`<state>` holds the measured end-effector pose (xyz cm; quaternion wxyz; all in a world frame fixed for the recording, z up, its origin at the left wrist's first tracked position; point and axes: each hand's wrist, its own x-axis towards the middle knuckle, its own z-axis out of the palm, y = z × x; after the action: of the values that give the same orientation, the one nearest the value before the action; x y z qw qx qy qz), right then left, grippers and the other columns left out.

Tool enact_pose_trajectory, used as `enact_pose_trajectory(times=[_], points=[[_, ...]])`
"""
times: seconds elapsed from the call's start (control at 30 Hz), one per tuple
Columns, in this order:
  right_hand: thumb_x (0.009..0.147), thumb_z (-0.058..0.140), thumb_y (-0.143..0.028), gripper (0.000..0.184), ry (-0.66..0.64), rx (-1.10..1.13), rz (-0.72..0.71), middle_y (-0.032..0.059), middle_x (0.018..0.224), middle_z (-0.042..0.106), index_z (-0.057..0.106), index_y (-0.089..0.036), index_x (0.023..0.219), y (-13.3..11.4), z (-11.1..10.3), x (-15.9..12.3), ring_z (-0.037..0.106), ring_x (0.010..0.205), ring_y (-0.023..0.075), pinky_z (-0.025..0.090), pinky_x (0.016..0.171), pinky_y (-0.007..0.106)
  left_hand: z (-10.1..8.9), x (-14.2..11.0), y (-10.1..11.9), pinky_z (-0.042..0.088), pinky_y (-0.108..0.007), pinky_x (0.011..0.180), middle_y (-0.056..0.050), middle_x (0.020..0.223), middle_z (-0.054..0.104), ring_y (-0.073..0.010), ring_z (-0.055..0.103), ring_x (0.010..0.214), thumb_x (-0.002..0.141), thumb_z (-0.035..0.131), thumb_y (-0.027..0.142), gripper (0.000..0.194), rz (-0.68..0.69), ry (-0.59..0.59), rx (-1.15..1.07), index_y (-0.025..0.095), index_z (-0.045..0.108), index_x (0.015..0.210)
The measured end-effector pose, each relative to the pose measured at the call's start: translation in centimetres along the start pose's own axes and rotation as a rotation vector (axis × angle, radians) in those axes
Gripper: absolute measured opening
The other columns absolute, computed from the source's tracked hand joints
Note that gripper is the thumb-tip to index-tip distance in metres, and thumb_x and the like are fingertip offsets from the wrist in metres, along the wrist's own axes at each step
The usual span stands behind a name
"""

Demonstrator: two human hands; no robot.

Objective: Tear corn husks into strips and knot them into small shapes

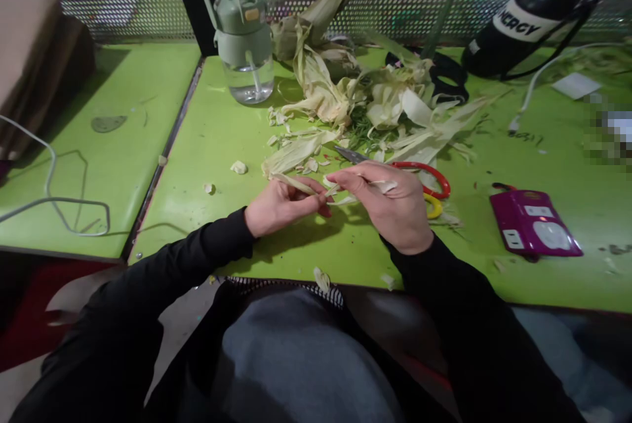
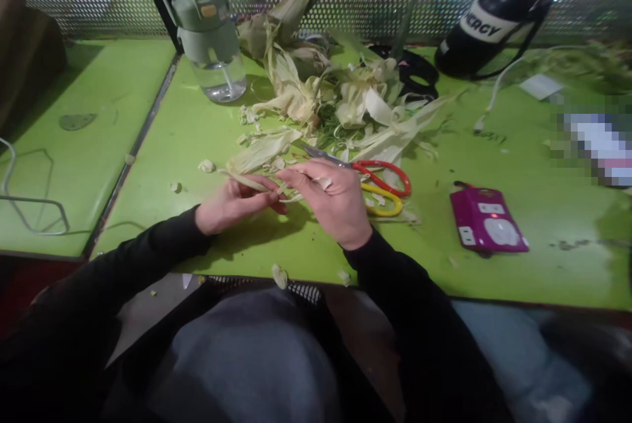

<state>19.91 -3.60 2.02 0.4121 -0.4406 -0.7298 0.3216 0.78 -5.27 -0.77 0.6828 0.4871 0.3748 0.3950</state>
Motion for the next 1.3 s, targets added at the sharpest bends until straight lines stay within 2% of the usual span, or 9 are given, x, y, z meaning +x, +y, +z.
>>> enact_pose_trajectory(times=[0.17,0.3,0.4,0.53,0.83,0.97,1.03,1.17,1.3], points=[[0.094,0.062,-0.055,0.037,-0.027,0.033,0.087,0.003,0.084,0.077,0.076,-0.022,0.102,0.3,-0.9,0.6,0.071,0.073,0.017,0.053,0.064,0.029,0.2,-0.1,0.3,0.057,-0.031,0.089,-0.01,0.094,0.08,-0.0179,0.076,0.091,0.087,0.062,0.024,0.021,-0.026,0.041,-0.16,0.012,0.07,0.102],[0.092,0.068,-0.042,0.021,-0.041,-0.089,-0.005,0.0016,0.08,0.075,0.07,-0.022,0.086,0.2,-1.0,0.6,0.068,0.069,0.0164,0.051,0.062,0.029,-0.2,0.1,0.3,0.056,-0.034,0.094,-0.012,0.099,0.08,-0.0199,0.075,0.098,0.09,0.064,0.027,0.027,0.056,0.012,-0.19,0.011,0.069,0.111],[0.092,0.068,-0.03,0.013,-0.118,-0.148,-0.112,0.0012,0.082,0.075,0.07,-0.023,0.081,0.0,-0.9,0.6,0.069,0.075,0.0178,0.054,0.072,0.032,-0.7,0.3,0.1,0.057,-0.032,0.088,-0.011,0.094,0.079,-0.0178,0.075,0.09,0.088,0.072,0.031,0.028,0.098,-0.005,-0.118,0.011,0.07,0.107],[0.09,0.071,-0.031,0.008,-0.162,-0.182,-0.17,0.0025,0.088,0.076,0.071,-0.023,0.088,-0.1,-0.9,0.6,0.07,0.079,0.0195,0.055,0.075,0.035,-1.1,0.4,0.1,0.059,-0.029,0.08,-0.009,0.097,0.077,-0.0154,0.073,0.085,0.083,0.078,0.033,0.033,0.106,0.032,-0.066,0.012,0.07,0.107],[0.094,0.065,-0.026,0.006,-0.277,-0.255,-0.186,0.0031,0.088,0.074,0.066,-0.021,0.092,0.3,-1.2,0.7,0.069,0.077,0.0177,0.052,0.07,0.031,-0.9,0.5,0.3,0.059,-0.025,0.072,-0.003,0.085,0.074,-0.0108,0.07,0.074,0.076,0.084,0.04,0.044,-0.061,0.064,-0.076,0.012,0.064,0.102],[0.097,0.06,-0.02,0.006,-0.239,-0.333,-0.321,0.0042,0.087,0.072,0.064,-0.021,0.092,0.1,-1.3,0.6,0.068,0.079,0.0187,0.052,0.07,0.032,-1.2,0.5,0.7,0.055,-0.022,0.061,-0.001,0.076,0.07,-0.0111,0.068,0.069,0.08,0.08,0.043,0.041,-0.128,-0.034,-0.043,0.014,0.059,0.1],[0.097,0.059,-0.019,0.007,-0.182,-0.36,-0.405,0.0046,0.085,0.07,0.062,-0.021,0.092,0.0,-1.2,0.5,0.066,0.077,0.0191,0.052,0.07,0.033,-1.5,0.5,1.1,0.05,-0.02,0.055,0.001,0.072,0.066,-0.0092,0.063,0.063,0.081,0.079,0.044,0.038,-0.053,-0.068,0.055,0.014,0.062,0.098],[0.095,0.063,-0.018,0.004,-0.163,-0.356,-0.462,0.0053,0.085,0.07,0.062,-0.02,0.093,0.1,-1.0,0.3,0.066,0.075,0.0179,0.052,0.067,0.031,-1.8,0.1,1.8,0.049,-0.017,0.061,-0.002,0.087,0.063,-0.0049,0.054,0.068,0.076,0.084,0.033,0.026,0.284,0.053,0.346,0.013,0.07,0.083],[0.096,0.064,-0.019,0.004,-0.137,-0.416,-0.515,0.0069,0.09,0.073,0.063,-0.02,0.099,0.2,-1.0,0.1,0.069,0.08,0.019,0.054,0.07,0.031,-1.4,-0.3,2.2,0.054,-0.02,0.064,-0.002,0.081,0.067,-0.0081,0.064,0.069,0.088,0.074,0.04,0.029,0.194,-0.064,0.211,0.014,0.061,0.09]])
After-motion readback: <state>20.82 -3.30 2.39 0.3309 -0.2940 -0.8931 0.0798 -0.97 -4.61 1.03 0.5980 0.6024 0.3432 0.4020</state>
